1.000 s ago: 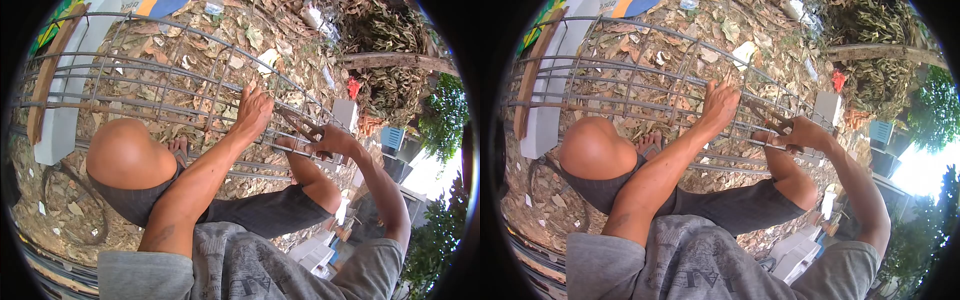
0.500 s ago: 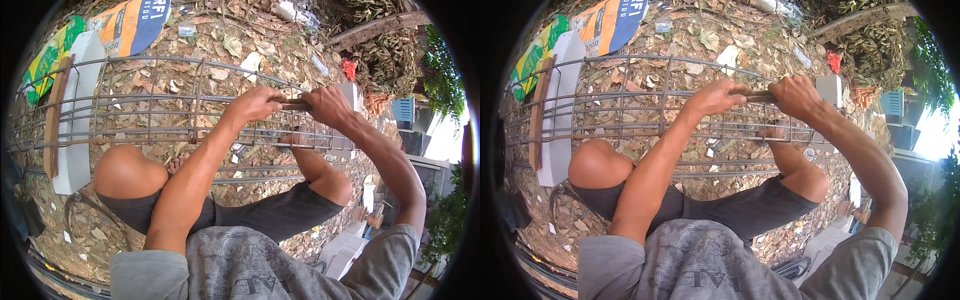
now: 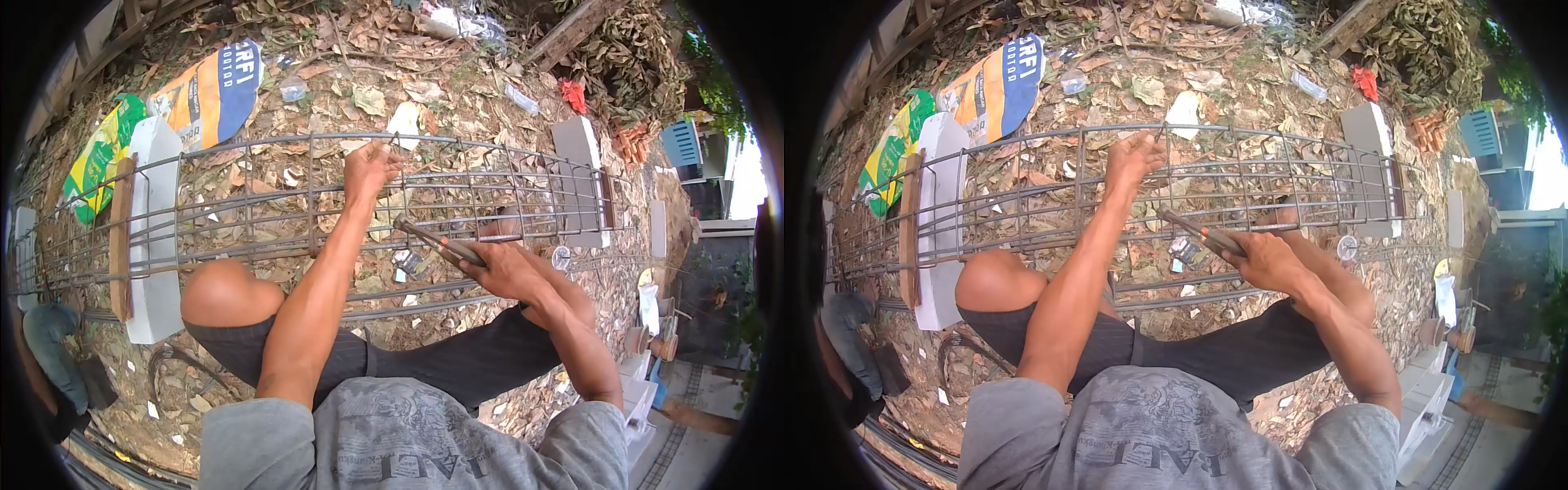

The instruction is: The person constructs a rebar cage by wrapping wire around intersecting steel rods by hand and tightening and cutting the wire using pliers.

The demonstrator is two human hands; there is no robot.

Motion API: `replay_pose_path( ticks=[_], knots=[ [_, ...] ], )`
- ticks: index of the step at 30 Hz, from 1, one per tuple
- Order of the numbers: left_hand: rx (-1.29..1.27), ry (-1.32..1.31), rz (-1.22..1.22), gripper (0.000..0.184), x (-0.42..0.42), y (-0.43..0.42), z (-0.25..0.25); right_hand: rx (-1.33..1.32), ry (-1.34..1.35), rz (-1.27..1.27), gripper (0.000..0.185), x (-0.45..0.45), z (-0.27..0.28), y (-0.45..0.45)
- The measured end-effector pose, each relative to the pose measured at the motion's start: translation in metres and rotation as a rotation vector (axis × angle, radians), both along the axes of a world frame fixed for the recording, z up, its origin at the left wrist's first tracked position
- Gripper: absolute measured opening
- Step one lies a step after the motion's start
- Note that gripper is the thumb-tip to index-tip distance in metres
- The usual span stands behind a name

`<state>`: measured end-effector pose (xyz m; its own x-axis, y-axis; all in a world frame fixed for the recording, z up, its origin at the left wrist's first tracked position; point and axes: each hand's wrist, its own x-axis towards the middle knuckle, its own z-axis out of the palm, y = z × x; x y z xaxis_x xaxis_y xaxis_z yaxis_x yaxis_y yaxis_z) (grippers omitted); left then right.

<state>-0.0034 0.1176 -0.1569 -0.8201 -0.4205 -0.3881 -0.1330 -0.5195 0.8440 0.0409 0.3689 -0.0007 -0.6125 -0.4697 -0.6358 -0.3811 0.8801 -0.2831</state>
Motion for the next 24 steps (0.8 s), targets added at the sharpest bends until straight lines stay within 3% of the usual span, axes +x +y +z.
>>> replay_pose_path(
  ticks=[3,4,7,8,10,12,14,17,18,20,22,24],
  knots=[
    [-0.531,0.058,-0.383,0.028,0.007,0.003,0.046,-0.392,-0.420,-0.510,0.053,0.032,-0.016,0.026],
    [-0.814,0.105,-0.557,0.031,0.011,0.004,0.061,-0.605,-0.435,-0.553,0.054,0.038,-0.022,0.034],
    [-0.900,0.139,-0.730,0.032,0.013,-0.002,0.064,-0.989,0.039,-0.637,0.056,0.056,-0.030,0.042],
    [-0.659,0.009,-0.440,0.033,0.004,-0.027,0.040,-1.136,0.369,-0.624,0.059,0.059,-0.032,0.034],
    [-0.587,-0.096,-0.264,0.035,0.007,-0.023,0.026,-1.225,0.378,-0.727,0.043,0.050,-0.014,0.024],
    [-0.720,-0.096,-0.215,0.035,0.013,-0.004,0.024,-1.320,0.382,-0.827,0.035,0.037,-0.015,0.013],
    [-0.844,-0.022,-0.251,0.031,0.015,0.002,0.034,-1.374,0.374,-0.897,0.031,0.027,-0.045,0.006],
    [-1.088,0.087,-0.557,0.029,0.024,0.013,0.045,-0.937,0.444,-0.800,0.031,0.032,-0.061,0.000],
    [-1.231,0.077,-0.610,0.021,0.037,0.033,0.068,-0.880,0.455,-0.766,0.029,0.034,-0.066,-0.005],
    [-1.645,0.451,-0.494,0.018,0.048,0.050,0.050,-0.896,0.573,-0.717,0.022,0.040,-0.100,-0.017],
    [-1.448,0.218,-0.618,0.021,0.047,0.048,0.046,-0.780,0.558,-0.673,0.019,0.040,-0.122,-0.021],
    [-1.122,0.038,-0.523,0.034,0.030,0.019,0.040,-0.786,0.677,-0.647,0.024,0.039,-0.130,-0.025]
  ],
)
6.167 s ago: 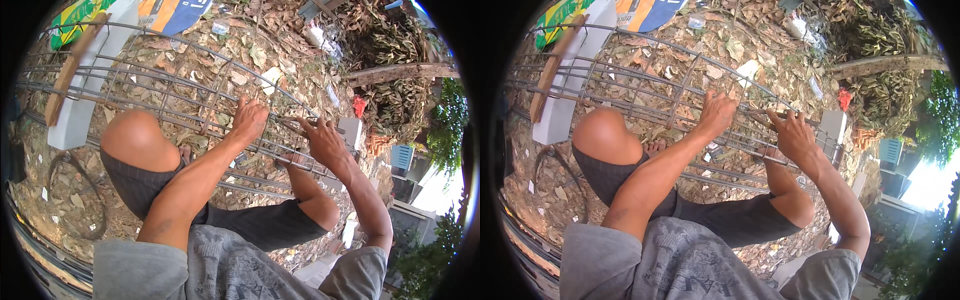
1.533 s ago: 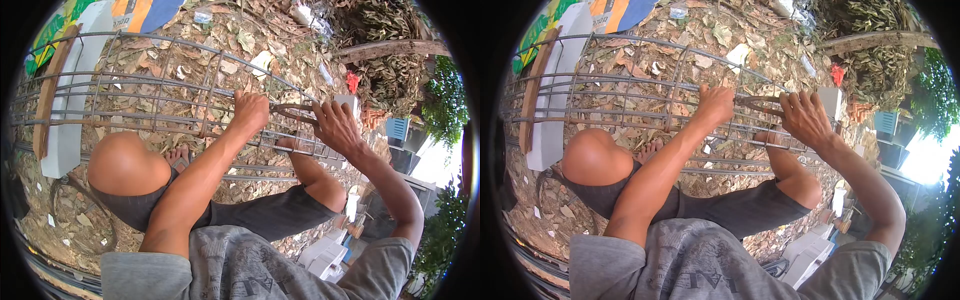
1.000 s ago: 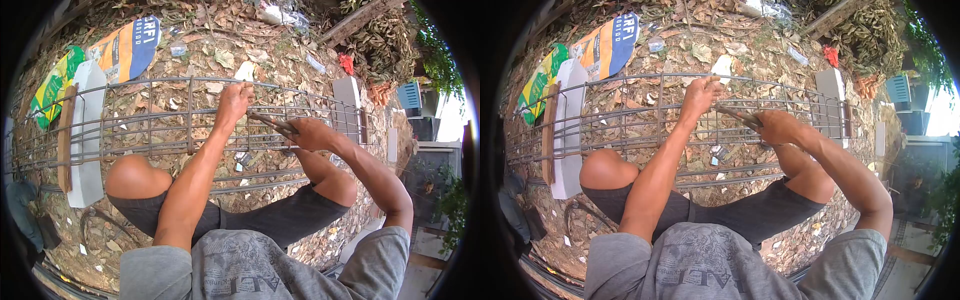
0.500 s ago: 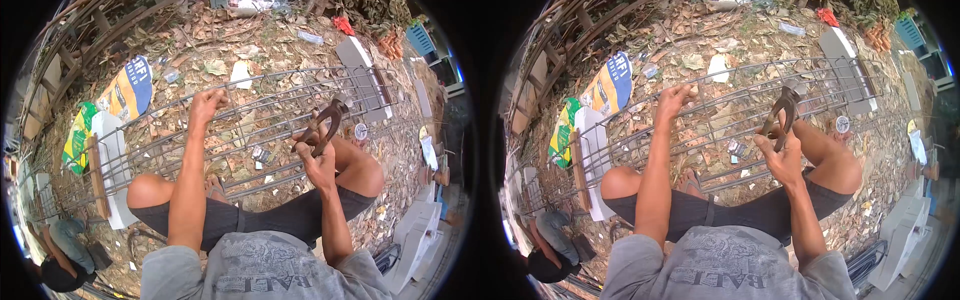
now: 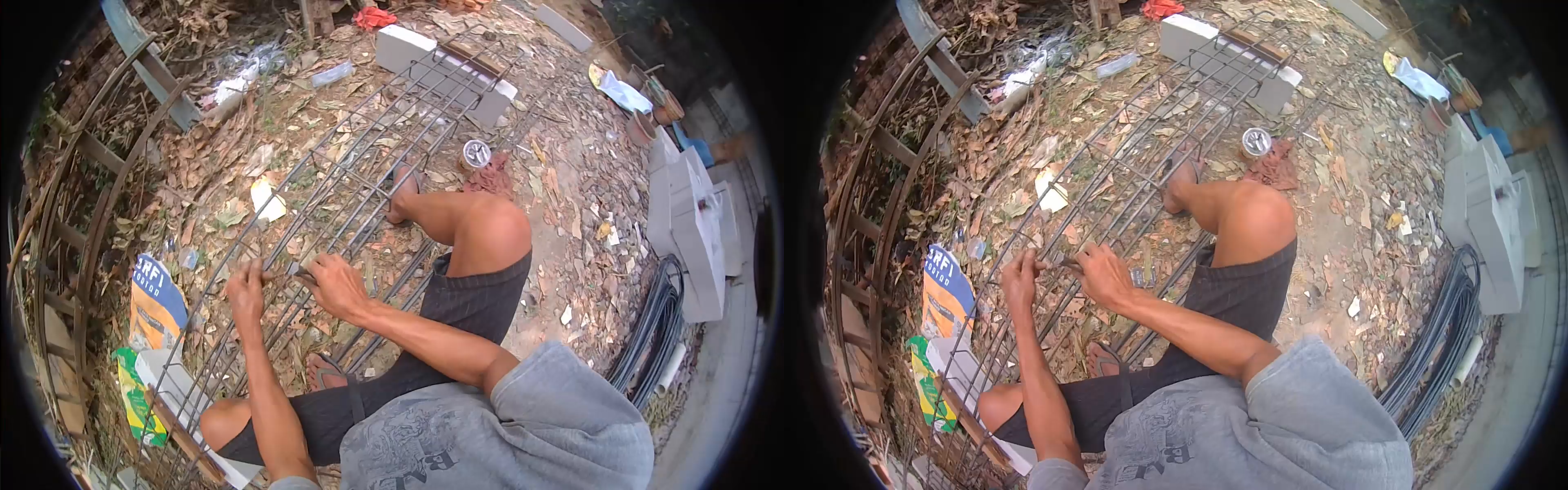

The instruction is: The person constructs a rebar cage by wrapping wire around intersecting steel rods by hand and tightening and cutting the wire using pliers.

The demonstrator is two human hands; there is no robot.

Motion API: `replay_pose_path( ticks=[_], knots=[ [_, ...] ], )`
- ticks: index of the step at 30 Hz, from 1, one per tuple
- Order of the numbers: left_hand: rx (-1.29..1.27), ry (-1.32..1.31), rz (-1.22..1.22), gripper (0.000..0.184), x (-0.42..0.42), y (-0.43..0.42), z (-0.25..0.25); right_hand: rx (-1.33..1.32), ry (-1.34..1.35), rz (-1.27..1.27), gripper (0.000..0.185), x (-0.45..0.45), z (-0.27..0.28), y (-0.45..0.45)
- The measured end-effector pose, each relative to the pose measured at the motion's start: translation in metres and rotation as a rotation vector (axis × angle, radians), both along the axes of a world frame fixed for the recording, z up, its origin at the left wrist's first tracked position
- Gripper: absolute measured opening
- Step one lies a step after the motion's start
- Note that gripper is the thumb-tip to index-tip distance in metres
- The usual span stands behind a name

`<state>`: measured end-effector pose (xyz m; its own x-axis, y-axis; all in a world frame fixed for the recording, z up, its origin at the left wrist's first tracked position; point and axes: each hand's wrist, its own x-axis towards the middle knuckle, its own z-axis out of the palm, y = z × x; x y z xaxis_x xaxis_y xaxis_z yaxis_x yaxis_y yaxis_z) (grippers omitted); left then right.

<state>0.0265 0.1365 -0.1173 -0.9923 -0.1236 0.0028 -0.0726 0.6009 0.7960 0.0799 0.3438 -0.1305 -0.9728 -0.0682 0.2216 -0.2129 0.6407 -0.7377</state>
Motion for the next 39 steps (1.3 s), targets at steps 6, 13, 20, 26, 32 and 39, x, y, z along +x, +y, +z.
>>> replay_pose_path(
  ticks=[6,13,20,26,32,39],
  knots=[
    [0.212,0.216,0.314,0.038,-0.070,-0.083,-0.024,0.057,-0.236,0.011,0.045,0.005,0.001,0.007],
    [0.308,0.079,-0.135,0.039,-0.021,0.050,0.078,-0.074,-0.036,-0.089,0.061,0.003,0.063,0.038],
    [0.288,0.186,-0.078,0.036,0.041,0.086,0.061,-0.025,0.189,0.053,0.032,0.013,0.051,0.030],
    [0.481,0.082,0.049,0.036,0.062,0.087,0.056,0.070,0.139,0.059,0.019,0.027,0.048,0.007],
    [0.508,0.227,0.127,0.034,0.066,0.096,0.059,-0.084,0.009,0.133,0.018,0.036,0.061,0.008],
    [0.625,0.203,-0.062,0.036,0.070,0.081,0.085,-0.758,-0.358,0.359,0.025,0.018,0.072,0.023]
  ],
)
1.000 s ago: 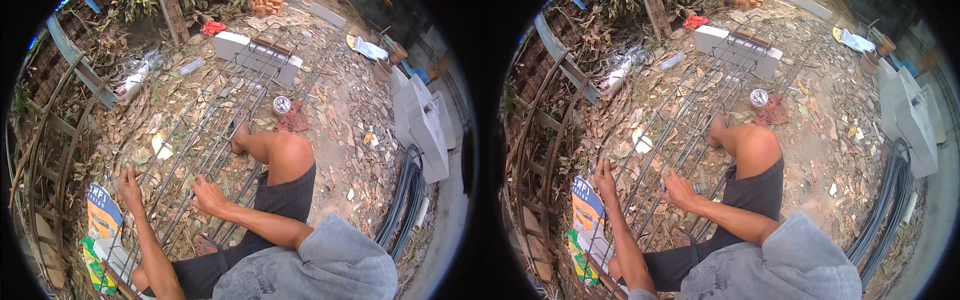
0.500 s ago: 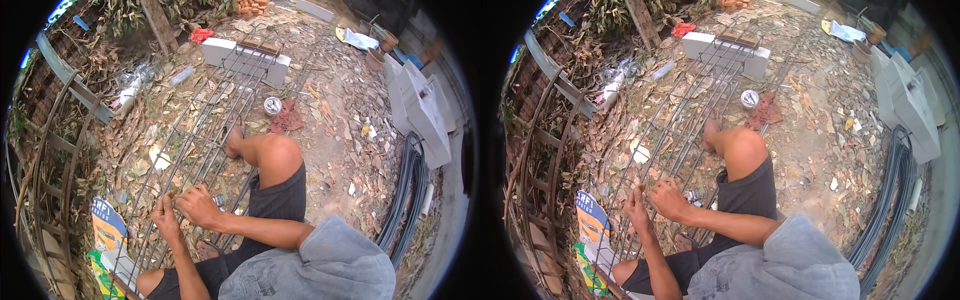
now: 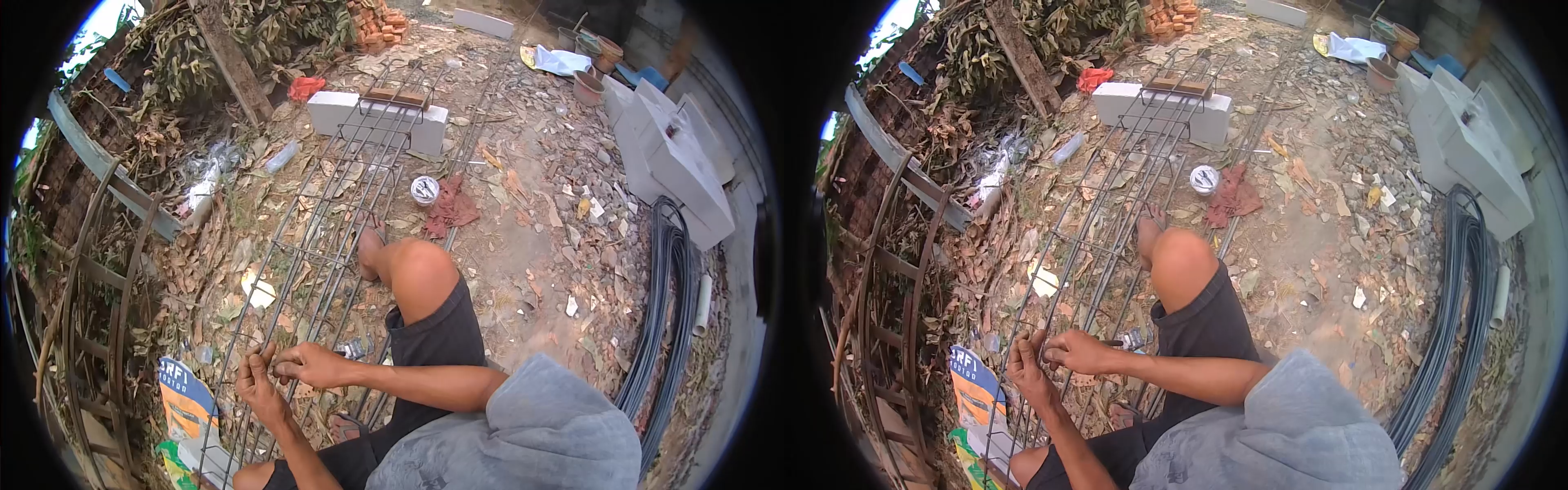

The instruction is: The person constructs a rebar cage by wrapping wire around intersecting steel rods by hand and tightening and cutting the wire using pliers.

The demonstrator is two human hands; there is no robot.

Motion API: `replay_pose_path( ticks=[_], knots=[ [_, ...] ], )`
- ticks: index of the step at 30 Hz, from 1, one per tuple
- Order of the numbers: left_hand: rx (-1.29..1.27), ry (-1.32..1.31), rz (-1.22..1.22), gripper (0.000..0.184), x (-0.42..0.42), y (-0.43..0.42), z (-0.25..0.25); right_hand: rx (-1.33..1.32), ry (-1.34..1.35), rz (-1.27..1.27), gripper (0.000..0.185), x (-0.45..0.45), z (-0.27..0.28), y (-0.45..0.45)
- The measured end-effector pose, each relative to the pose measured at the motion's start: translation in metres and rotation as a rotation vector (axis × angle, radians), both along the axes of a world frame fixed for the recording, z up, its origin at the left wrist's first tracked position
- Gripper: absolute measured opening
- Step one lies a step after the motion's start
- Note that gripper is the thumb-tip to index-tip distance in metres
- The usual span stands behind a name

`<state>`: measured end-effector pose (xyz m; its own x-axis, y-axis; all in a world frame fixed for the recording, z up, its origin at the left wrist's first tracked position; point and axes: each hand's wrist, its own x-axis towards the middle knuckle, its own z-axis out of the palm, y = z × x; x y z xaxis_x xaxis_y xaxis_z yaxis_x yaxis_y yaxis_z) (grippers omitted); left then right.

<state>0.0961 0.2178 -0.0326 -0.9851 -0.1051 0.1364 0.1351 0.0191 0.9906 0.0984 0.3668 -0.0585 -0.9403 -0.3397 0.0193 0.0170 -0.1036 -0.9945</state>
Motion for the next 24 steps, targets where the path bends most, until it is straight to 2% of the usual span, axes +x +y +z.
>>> replay_pose_path(
  ticks=[2,5,8,12,15,18,21,24],
  knots=[
    [0.047,-0.002,-0.028,0.042,-0.001,-0.008,0.002,-0.025,0.086,-0.006,0.030,-0.003,-0.004,-0.001],
    [0.197,-0.025,-0.082,0.051,0.004,-0.016,0.017,-0.257,-0.102,0.222,0.034,0.002,0.006,0.007],
    [0.297,-0.029,-0.104,0.048,0.008,-0.030,0.025,-0.392,-0.138,0.377,0.036,0.004,0.006,0.008],
    [0.302,-0.056,-0.048,0.040,0.010,-0.038,0.029,-0.482,-0.217,0.392,0.043,0.009,0.010,0.004],
    [0.464,-0.093,0.009,0.038,0.011,-0.036,0.024,-0.413,-0.171,0.386,0.046,0.010,0.009,0.000],
    [0.470,-0.043,0.040,0.034,0.009,-0.036,0.013,-0.269,-0.059,0.293,0.039,0.012,0.016,-0.001],
    [0.517,-0.085,0.095,0.031,0.010,-0.035,0.010,0.043,0.159,0.221,0.031,0.015,0.031,-0.001],
    [0.649,-0.175,0.151,0.028,0.012,-0.024,0.011,0.132,0.288,0.182,0.029,0.018,0.026,-0.005]
  ],
)
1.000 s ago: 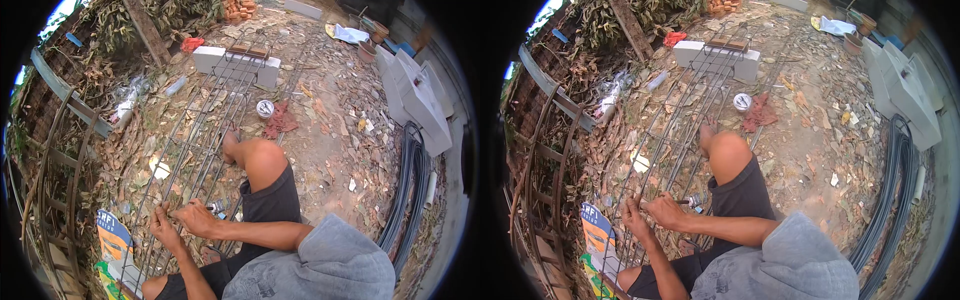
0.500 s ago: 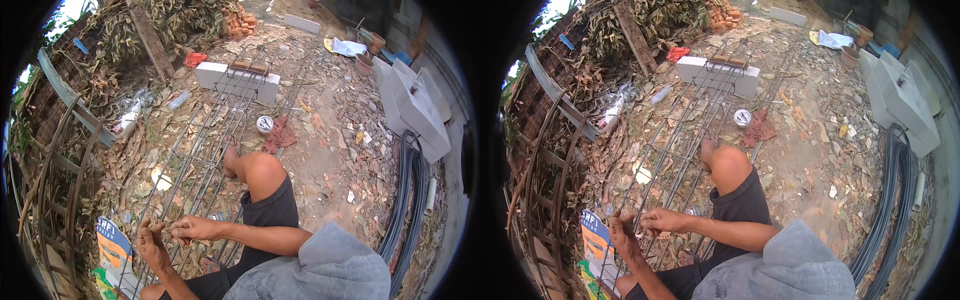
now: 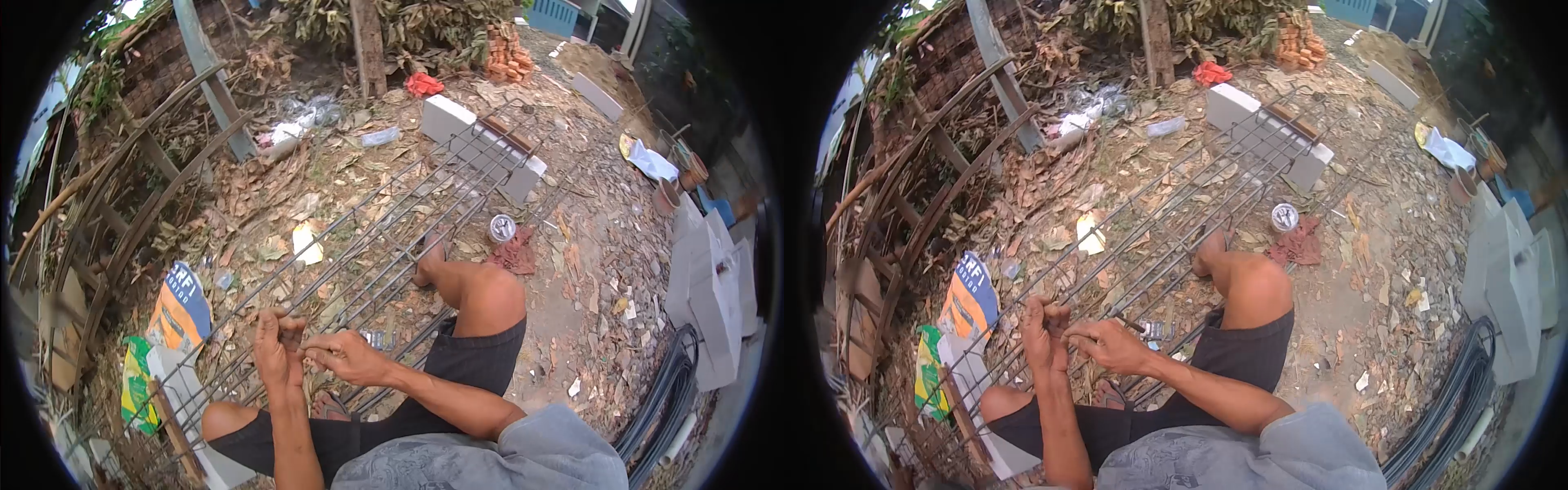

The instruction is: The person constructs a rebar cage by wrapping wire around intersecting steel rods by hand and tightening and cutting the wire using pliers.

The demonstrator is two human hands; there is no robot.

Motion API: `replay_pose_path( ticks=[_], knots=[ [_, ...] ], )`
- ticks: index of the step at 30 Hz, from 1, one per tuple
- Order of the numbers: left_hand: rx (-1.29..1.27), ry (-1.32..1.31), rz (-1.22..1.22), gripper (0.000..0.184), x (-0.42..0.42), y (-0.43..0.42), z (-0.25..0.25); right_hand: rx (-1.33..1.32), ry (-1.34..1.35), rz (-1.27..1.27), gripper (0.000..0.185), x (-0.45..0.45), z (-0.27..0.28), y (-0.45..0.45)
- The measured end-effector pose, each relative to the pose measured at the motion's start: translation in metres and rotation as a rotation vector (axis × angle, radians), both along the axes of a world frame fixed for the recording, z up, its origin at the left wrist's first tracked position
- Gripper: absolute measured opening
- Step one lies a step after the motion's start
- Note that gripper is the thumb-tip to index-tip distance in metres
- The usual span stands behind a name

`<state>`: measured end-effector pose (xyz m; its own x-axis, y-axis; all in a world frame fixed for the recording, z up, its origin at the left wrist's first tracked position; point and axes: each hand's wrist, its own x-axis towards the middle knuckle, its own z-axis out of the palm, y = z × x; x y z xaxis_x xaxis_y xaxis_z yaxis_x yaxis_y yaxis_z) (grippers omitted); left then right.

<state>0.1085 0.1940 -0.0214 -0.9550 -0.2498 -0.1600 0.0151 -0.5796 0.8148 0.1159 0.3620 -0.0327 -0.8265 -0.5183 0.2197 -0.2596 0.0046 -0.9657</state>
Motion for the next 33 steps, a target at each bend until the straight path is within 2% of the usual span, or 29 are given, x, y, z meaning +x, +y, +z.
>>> replay_pose_path(
  ticks=[2,4,5,7,9,12,14,15,16,17,20,21,23,26,27,30,31,33],
  knots=[
    [0.025,-0.034,-0.003,0.027,0.000,0.001,-0.010,-0.009,-0.250,0.046,0.027,0.002,-0.006,-0.003],
    [-0.027,-0.036,0.017,0.028,-0.002,0.003,-0.010,-0.083,-0.222,-0.230,0.028,0.009,-0.015,-0.014],
    [-0.083,-0.031,0.044,0.029,0.000,0.002,-0.010,0.040,-0.089,-0.393,0.030,0.010,-0.022,-0.017],
    [-0.168,-0.004,0.189,0.031,0.000,-0.014,-0.021,0.178,-0.104,-0.447,0.037,0.004,-0.026,-0.013],
    [-0.193,0.036,0.260,0.033,0.002,-0.025,-0.025,0.228,-0.437,-0.226,0.045,0.001,-0.019,-0.003],
    [-0.127,0.234,0.234,0.032,0.011,-0.021,-0.030,0.009,-0.613,0.011,0.055,0.013,-0.033,-0.022],
    [-0.234,0.275,0.194,0.031,0.027,0.002,-0.031,-0.141,-0.703,-0.017,0.056,0.010,-0.042,-0.029],
    [-0.290,0.299,0.189,0.032,0.037,0.013,-0.029,-0.239,-0.793,-0.033,0.056,0.005,-0.041,-0.030],
    [-0.463,0.283,0.110,0.031,0.051,0.020,-0.026,-0.336,-0.888,-0.035,0.056,0.001,-0.038,-0.035],
    [-0.636,0.256,0.032,0.031,0.065,0.025,-0.026,-0.468,-0.964,-0.068,0.048,-0.001,-0.018,-0.033],
    [-0.982,0.338,-0.031,0.035,0.080,0.035,-0.038,-0.429,-0.822,-0.075,0.040,-0.011,-0.031,-0.026],
    [-1.033,0.349,-0.021,0.035,0.082,0.035,-0.039,-0.394,-0.792,-0.119,0.035,-0.011,-0.030,-0.025],
    [-1.136,0.364,-0.005,0.036,0.086,0.033,-0.037,-0.282,-0.631,-0.259,0.035,-0.013,-0.028,-0.025],
    [-1.013,0.225,-0.151,0.035,0.094,0.014,-0.021,-0.063,-0.407,-0.352,0.037,-0.021,-0.019,-0.019],
    [-1.095,0.201,-0.114,0.034,0.094,0.004,-0.023,-0.091,-0.438,-0.339,0.036,-0.021,-0.018,-0.018],
    [-0.971,0.003,-0.113,0.035,0.087,-0.029,-0.004,0.093,-0.344,-0.380,0.032,-0.009,-0.021,-0.025],
    [-0.792,-0.077,-0.076,0.036,0.083,-0.034,-0.005,0.138,-0.323,-0.328,0.029,-0.005,-0.029,-0.024],
    [-0.662,-0.140,-0.186,0.039,0.074,-0.049,-0.003,0.294,-0.106,-0.197,0.029,0.007,-0.023,-0.035]
  ],
)
